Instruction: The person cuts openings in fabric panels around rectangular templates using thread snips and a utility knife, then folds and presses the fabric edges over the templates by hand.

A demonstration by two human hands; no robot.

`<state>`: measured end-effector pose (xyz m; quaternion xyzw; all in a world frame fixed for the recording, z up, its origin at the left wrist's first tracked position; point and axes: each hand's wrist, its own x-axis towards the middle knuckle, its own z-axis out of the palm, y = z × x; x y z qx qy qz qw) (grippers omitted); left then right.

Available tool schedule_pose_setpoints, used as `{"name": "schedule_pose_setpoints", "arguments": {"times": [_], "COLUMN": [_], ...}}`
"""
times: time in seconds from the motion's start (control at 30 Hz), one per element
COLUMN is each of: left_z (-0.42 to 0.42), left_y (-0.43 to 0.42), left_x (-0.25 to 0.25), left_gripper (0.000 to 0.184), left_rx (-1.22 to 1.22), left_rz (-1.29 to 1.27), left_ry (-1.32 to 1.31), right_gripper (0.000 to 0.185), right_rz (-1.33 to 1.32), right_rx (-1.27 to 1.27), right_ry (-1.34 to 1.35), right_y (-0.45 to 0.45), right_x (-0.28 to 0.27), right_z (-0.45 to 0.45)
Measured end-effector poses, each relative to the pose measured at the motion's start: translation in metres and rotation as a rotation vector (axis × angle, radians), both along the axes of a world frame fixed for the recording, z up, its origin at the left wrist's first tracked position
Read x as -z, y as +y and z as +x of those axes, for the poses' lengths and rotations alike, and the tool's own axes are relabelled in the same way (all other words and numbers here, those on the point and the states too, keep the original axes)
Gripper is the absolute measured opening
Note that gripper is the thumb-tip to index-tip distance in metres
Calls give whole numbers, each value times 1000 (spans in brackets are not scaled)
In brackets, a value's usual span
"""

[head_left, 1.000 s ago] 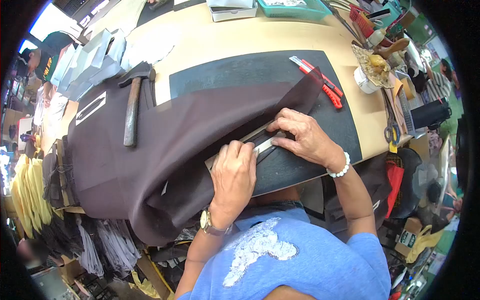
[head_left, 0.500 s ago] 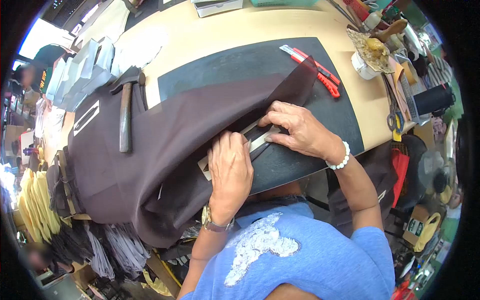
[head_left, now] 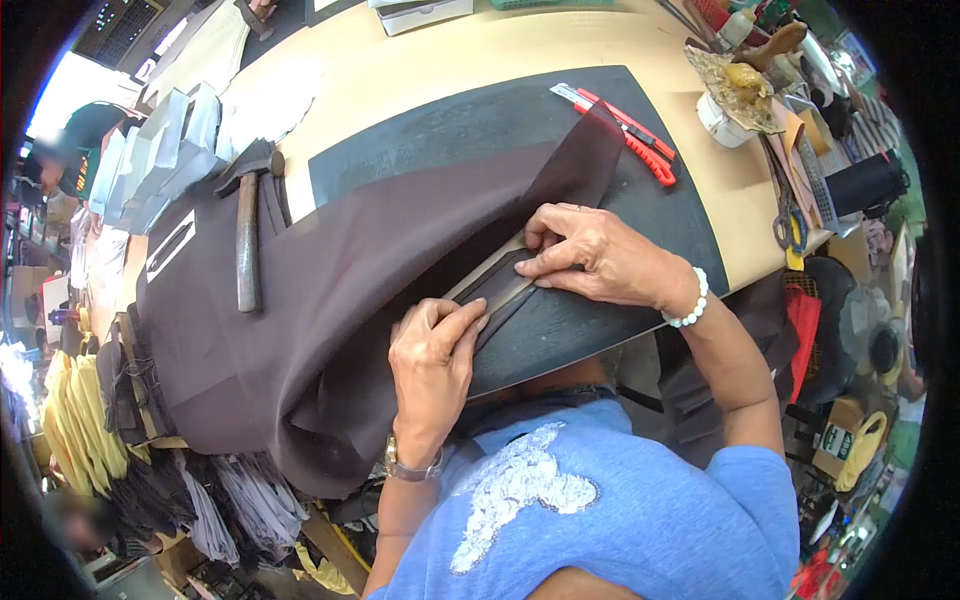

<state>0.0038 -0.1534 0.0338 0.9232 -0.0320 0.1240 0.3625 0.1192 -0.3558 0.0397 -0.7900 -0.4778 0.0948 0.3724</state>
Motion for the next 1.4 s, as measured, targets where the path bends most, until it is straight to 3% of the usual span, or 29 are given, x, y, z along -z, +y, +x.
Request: {"name": "schedule_pose_setpoints", "arguments": {"times": [0.07, 0.2, 0.37, 0.53, 0.63, 0.83, 0.87, 1.1, 1.3, 1.4], "left_z": [-2, -1, -1, -19, -30, -28, -28, -51, -49, -49], "left_y": [1, 2, 3, 18, 30, 34, 35, 54, 57, 57], "left_x": [3, 3, 1, -8, -9, -8, -8, -7, -4, -5], "left_gripper": [17, 16, 14, 12, 10, 12, 16, 31, 31, 32], "left_rx": [0, 13, 27, -3, -45, 9, 13, -176, -155, -159], "left_rz": [10, 27, 81, 106, -49, 38, 51, -2, -31, -32], "left_ry": [-25, -48, -46, 16, 145, 111, 96, 153, 145, 145], "right_gripper": [20, 28, 46, 57, 55, 52, 53, 59, 56, 57], "right_rz": [5, -26, -102, -164, -197, -243, -112, -205, -250, -146], "right_rx": [-51, 140, 168, 218, 273, 109, 93, 300, 118, 42], "right_ry": [97, -290, -476, -455, -452, -380, -425, -493, -311, -374], "right_y": [-2, 9, 41, 24, 17, 71, 77, 37, 85, 100], "right_x": [-7, 2, 15, 12, 9, 10, 12, 10, 7, 17], "right_z": [5, 11, -4, 6, 7, -22, -27, -11, -35, -47]}}
